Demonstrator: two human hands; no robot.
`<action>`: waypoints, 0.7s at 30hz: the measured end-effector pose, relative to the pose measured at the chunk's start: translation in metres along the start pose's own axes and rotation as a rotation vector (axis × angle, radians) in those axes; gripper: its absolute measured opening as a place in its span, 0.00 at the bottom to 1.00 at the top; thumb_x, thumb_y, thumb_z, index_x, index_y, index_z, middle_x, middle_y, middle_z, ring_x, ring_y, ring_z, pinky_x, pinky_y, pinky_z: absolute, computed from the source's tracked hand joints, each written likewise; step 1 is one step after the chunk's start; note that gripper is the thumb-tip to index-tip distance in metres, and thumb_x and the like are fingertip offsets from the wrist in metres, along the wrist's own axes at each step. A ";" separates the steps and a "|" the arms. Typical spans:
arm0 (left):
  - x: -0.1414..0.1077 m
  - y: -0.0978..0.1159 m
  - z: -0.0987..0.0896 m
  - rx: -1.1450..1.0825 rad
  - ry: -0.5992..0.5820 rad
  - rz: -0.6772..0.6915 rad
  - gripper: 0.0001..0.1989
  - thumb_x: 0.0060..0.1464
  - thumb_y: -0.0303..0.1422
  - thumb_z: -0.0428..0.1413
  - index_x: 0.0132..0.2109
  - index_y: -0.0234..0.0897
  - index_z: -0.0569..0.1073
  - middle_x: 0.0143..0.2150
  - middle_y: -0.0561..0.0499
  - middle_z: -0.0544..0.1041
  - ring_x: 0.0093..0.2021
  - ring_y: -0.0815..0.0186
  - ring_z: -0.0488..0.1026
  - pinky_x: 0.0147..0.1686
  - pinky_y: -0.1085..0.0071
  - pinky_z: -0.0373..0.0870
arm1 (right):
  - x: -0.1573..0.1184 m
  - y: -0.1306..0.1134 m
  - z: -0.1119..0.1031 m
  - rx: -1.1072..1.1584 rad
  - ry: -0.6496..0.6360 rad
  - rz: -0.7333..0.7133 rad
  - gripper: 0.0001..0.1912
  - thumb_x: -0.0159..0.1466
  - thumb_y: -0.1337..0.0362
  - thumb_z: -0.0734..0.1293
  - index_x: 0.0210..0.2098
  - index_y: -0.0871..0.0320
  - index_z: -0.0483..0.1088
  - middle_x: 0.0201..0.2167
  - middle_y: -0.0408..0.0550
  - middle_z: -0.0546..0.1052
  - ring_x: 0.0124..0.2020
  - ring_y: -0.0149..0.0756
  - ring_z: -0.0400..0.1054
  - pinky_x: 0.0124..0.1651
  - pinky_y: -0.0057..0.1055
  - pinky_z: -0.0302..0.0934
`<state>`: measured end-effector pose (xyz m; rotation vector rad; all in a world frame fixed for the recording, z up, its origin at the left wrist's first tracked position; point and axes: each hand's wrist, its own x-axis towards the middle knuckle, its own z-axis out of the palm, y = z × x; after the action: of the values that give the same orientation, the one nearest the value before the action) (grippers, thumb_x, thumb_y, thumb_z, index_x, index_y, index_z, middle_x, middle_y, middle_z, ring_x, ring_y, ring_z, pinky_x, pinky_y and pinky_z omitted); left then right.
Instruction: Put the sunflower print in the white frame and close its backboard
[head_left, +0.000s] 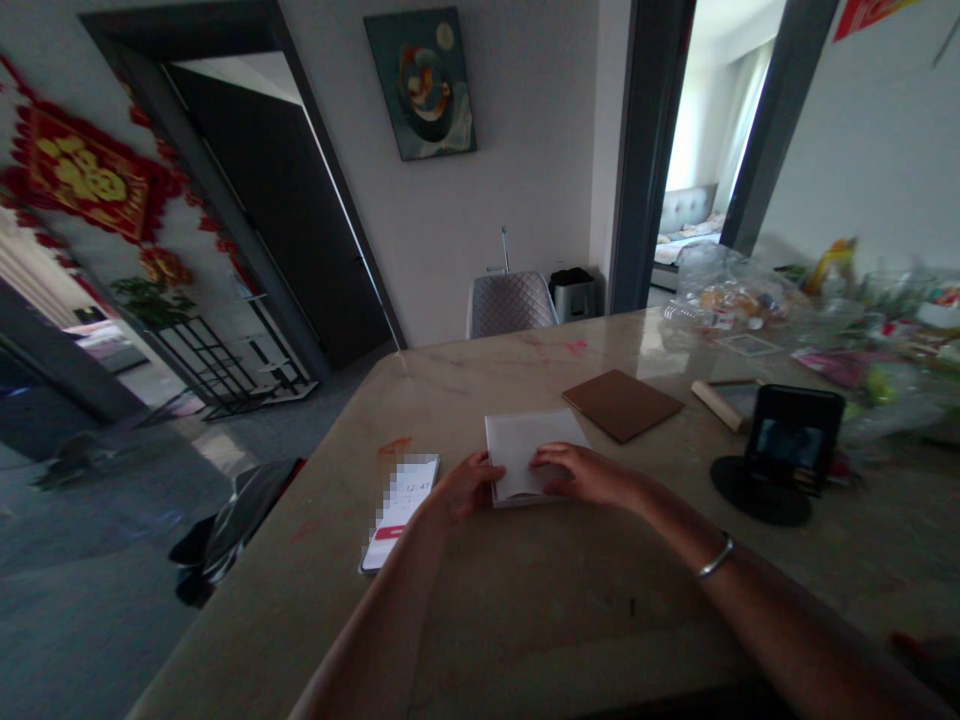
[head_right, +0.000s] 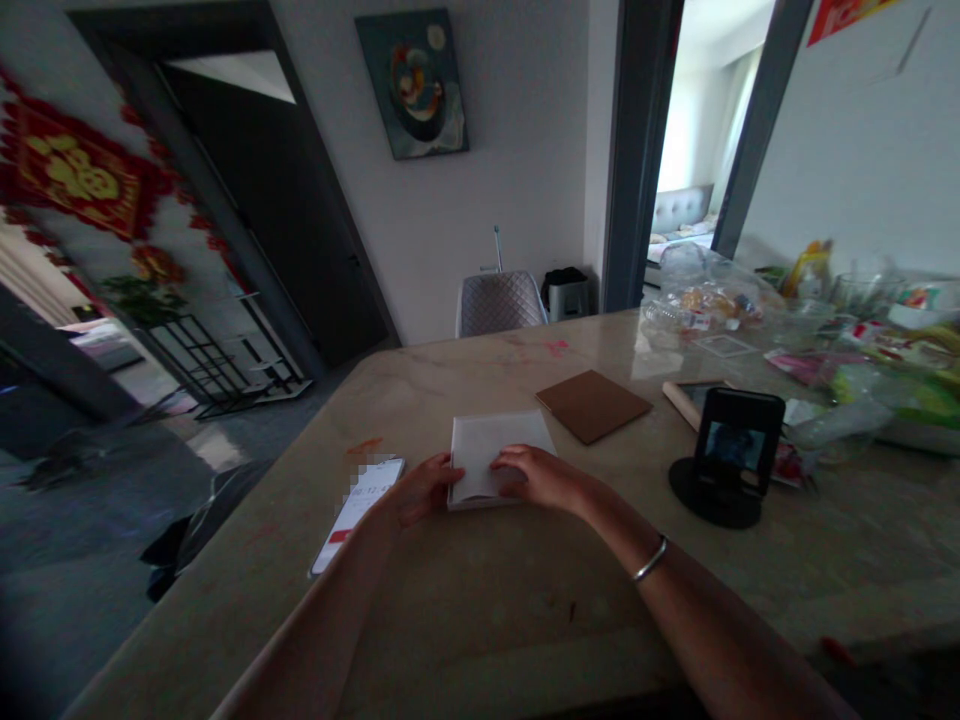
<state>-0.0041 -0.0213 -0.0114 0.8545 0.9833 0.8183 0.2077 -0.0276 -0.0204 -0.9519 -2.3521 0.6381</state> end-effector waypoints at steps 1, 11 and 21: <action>0.001 0.000 -0.001 -0.004 0.007 0.001 0.22 0.37 0.20 0.57 0.44 0.30 0.66 0.35 0.44 0.76 0.34 0.62 0.73 0.34 0.69 0.69 | -0.001 0.002 -0.002 -0.002 -0.019 0.005 0.17 0.56 0.62 0.63 0.46 0.57 0.67 0.49 0.52 0.68 0.51 0.38 0.60 0.54 0.36 0.52; 0.005 -0.004 -0.002 -0.022 0.046 0.027 0.17 0.37 0.21 0.59 0.39 0.31 0.68 0.31 0.46 0.76 0.29 0.64 0.73 0.32 0.69 0.70 | -0.002 0.001 -0.004 -0.049 -0.021 0.046 0.21 0.57 0.55 0.62 0.48 0.56 0.65 0.52 0.52 0.66 0.53 0.39 0.58 0.55 0.37 0.51; 0.001 -0.004 0.002 -0.053 0.013 0.042 0.13 0.36 0.24 0.60 0.34 0.31 0.70 0.28 0.49 0.75 0.27 0.67 0.72 0.32 0.70 0.68 | 0.004 -0.024 0.013 -0.100 0.074 -0.007 0.23 0.58 0.54 0.60 0.50 0.56 0.63 0.50 0.52 0.67 0.51 0.39 0.61 0.53 0.37 0.54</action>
<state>-0.0010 -0.0224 -0.0145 0.8270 0.9540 0.8829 0.1858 -0.0431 -0.0152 -0.9923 -2.3390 0.4785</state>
